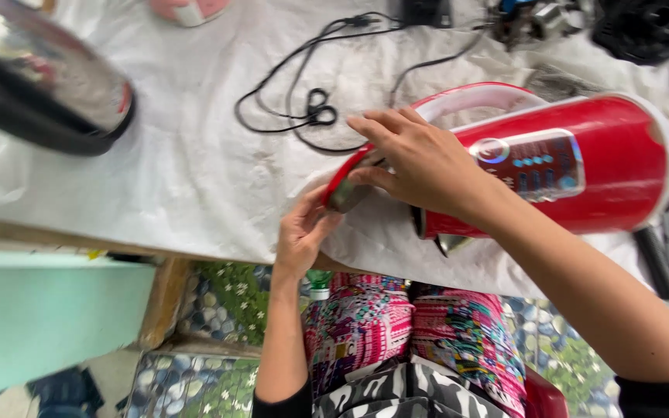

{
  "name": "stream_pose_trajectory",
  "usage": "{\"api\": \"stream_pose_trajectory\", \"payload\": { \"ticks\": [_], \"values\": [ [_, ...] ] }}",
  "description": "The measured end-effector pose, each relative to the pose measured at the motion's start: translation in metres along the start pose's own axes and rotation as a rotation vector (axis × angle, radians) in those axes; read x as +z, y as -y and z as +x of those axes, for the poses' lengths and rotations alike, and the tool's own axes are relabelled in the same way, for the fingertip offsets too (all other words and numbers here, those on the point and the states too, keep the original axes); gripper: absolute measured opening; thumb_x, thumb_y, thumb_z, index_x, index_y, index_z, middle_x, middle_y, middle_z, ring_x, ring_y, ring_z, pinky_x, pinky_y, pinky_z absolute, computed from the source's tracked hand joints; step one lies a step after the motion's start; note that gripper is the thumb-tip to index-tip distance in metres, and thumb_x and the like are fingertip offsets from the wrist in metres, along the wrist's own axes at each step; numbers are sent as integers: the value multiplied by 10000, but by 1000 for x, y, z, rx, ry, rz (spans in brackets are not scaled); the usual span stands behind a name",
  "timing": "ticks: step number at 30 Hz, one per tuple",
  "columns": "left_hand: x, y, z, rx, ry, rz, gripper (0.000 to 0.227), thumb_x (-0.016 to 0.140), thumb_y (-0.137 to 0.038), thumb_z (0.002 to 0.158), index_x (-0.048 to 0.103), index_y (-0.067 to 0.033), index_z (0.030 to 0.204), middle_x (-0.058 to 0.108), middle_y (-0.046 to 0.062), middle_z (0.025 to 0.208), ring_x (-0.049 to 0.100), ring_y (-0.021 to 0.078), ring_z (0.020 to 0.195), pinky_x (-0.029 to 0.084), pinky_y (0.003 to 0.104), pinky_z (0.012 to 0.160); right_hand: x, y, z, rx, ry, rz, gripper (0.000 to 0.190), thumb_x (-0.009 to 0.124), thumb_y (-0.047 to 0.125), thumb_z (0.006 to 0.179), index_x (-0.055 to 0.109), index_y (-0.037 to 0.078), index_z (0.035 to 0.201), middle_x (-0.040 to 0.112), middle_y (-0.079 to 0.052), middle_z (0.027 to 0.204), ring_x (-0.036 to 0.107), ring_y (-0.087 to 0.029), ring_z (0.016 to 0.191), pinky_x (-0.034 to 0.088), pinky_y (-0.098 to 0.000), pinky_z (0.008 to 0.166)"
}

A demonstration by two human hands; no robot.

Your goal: The person is disassembling a red electric kettle by removing screws from its base and then inspecting the internal heating element and wiring.

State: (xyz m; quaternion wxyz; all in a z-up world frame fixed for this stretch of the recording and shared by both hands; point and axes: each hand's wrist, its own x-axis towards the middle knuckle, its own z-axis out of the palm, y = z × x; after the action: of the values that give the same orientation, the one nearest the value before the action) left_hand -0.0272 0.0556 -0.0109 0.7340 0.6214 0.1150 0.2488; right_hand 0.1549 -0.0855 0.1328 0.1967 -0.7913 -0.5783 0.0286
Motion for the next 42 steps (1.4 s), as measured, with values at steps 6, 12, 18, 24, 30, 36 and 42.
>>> {"api": "stream_pose_trajectory", "payload": {
  "ticks": [6, 12, 18, 24, 30, 36, 42],
  "values": [
    [11, -5, 11, -19, -17, 88, 470, 688, -157, 952, 567, -5, 1380, 665, 133, 1311, 658, 232, 1184, 565, 322, 1004, -88, 1, -135, -125, 22, 317, 327, 686, 111, 925, 631, 97, 1247, 780, -38, 1026, 780, -138, 812, 674, -288, 740],
    [28, -8, 10, -23, -58, 114, 431, 675, -189, 963, 573, 6, 1334, 700, 138, 1231, 681, 203, 1100, 577, 298, 965, -3, -90, -263, 445, 170, -139, 361, 603, 265, 963, 651, 147, 1301, 713, -118, 1197, 693, -299, 1026, 567, -483, 854],
    [33, -18, 14, -3, -38, 198, 462, 710, -270, 924, 596, -28, 1300, 696, 160, 1225, 715, 262, 1064, 628, 318, 909, 50, -131, -285, 321, -17, -412, 282, 664, 211, 984, 725, 140, 1250, 714, -79, 1099, 676, -265, 1006, 597, -412, 820],
    [28, -29, 24, 23, 53, 333, 634, 623, -417, 966, 425, -156, 1508, 692, 108, 1133, 718, 210, 950, 640, 297, 801, 43, -120, -283, 355, -156, -400, 218, 708, 193, 1000, 754, 96, 1191, 670, -73, 944, 650, -245, 857, 567, -378, 728],
    [37, -48, 41, 117, 49, 597, 461, 573, -325, 1048, 517, -201, 1488, 488, -32, 729, 342, 87, 590, 338, 236, 559, 31, -167, -319, 557, -306, -151, 399, 757, 132, 940, 689, 46, 1323, 687, -171, 1181, 606, -277, 1090, 527, -378, 994],
    [40, -55, 45, 16, 65, 540, 444, 591, -242, 997, 562, -232, 1440, 608, 0, 884, 510, 112, 738, 460, 245, 697, 9, -267, -360, 805, -338, -315, 238, 736, 156, 1022, 782, 33, 1221, 752, -154, 1135, 689, -258, 874, 473, -390, 966],
    [46, -43, 57, -30, 124, 470, 431, 542, -231, 1008, 566, -270, 1437, 643, 25, 988, 562, 117, 840, 480, 250, 674, -21, -282, -343, 1015, 53, -283, 423, 599, 348, 1000, 768, 64, 1264, 807, -137, 1022, 762, -283, 773, 446, -427, 999]
  ]
}}
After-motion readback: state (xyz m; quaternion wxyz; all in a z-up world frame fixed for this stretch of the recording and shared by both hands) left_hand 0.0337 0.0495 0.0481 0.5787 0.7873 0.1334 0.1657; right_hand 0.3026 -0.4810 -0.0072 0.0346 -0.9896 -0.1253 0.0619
